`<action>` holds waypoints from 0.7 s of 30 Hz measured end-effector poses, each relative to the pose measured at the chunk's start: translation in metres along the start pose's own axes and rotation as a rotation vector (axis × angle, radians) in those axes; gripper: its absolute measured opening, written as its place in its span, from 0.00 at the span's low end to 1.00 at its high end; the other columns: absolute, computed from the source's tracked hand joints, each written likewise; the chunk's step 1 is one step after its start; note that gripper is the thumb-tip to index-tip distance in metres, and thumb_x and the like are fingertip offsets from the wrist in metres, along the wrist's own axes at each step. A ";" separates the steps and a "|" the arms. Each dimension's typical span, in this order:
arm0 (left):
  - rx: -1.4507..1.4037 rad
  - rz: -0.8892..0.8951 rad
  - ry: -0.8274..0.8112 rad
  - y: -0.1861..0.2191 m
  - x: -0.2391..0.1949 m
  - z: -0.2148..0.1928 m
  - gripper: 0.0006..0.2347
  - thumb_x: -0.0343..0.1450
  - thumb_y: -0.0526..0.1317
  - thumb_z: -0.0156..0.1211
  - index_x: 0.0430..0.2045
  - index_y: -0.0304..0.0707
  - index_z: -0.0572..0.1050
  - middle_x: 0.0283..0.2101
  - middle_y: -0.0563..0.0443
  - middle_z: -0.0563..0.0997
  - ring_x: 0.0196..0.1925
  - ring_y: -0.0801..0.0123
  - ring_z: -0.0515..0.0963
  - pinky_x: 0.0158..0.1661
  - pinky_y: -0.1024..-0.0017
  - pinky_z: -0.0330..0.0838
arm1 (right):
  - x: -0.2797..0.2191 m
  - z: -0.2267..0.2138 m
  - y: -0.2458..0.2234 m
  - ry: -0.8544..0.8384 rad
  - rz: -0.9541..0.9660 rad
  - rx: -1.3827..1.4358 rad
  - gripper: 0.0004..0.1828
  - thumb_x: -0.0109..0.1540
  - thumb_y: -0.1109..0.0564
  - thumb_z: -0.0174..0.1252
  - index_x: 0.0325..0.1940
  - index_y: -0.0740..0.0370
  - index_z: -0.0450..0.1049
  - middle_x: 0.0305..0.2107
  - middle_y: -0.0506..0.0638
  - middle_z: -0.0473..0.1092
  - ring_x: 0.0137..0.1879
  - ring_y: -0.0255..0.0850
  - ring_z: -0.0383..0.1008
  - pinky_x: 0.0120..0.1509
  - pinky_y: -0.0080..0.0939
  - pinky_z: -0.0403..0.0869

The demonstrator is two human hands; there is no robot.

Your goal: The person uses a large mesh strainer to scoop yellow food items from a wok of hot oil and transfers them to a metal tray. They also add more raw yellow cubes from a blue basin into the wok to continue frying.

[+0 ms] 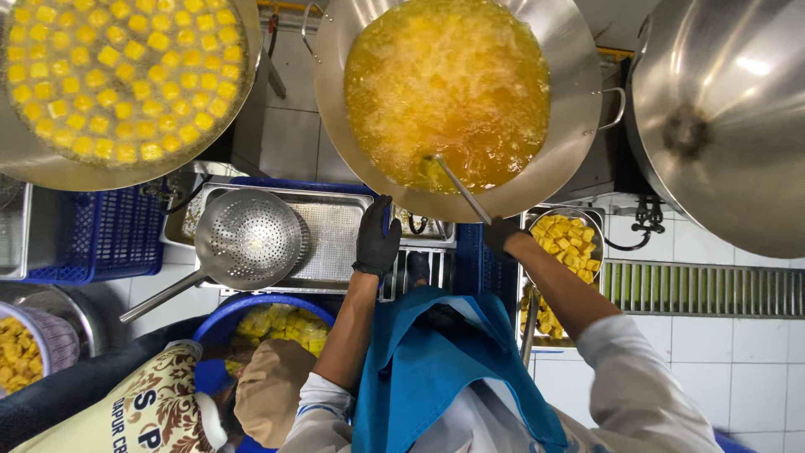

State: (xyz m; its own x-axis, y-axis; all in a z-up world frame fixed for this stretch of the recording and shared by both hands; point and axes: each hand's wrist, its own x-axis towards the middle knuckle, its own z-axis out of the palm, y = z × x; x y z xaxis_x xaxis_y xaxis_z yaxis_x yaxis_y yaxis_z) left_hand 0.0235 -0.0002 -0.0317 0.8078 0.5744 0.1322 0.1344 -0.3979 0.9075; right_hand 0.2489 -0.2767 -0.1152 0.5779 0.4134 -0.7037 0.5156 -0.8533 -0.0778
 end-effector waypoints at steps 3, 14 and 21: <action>-0.004 -0.061 0.002 0.006 -0.002 -0.007 0.22 0.70 0.36 0.59 0.61 0.35 0.69 0.62 0.35 0.74 0.65 0.45 0.72 0.65 0.56 0.65 | 0.035 -0.009 -0.027 0.003 0.135 0.082 0.23 0.69 0.45 0.45 0.54 0.67 0.72 0.51 0.71 0.72 0.56 0.66 0.75 0.56 0.61 0.74; 0.107 -0.082 0.065 0.014 -0.023 -0.029 0.21 0.72 0.37 0.59 0.61 0.33 0.70 0.64 0.33 0.73 0.67 0.43 0.71 0.66 0.55 0.64 | 0.140 -0.051 -0.099 0.103 0.320 0.366 0.25 0.69 0.47 0.47 0.62 0.69 0.61 0.55 0.68 0.69 0.60 0.63 0.74 0.59 0.58 0.75; 0.117 -0.104 0.074 0.031 -0.038 -0.044 0.22 0.73 0.36 0.58 0.63 0.30 0.68 0.66 0.31 0.71 0.69 0.42 0.69 0.68 0.54 0.62 | 0.205 -0.098 -0.099 0.225 0.222 0.357 0.25 0.70 0.46 0.46 0.60 0.71 0.63 0.43 0.66 0.66 0.46 0.58 0.70 0.48 0.55 0.71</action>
State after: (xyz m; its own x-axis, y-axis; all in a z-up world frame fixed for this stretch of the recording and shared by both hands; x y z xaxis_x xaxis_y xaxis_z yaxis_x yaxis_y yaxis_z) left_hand -0.0285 -0.0026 0.0086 0.7423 0.6662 0.0725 0.2847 -0.4114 0.8658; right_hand 0.3781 -0.0764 -0.1824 0.7926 0.2341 -0.5630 0.1376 -0.9682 -0.2088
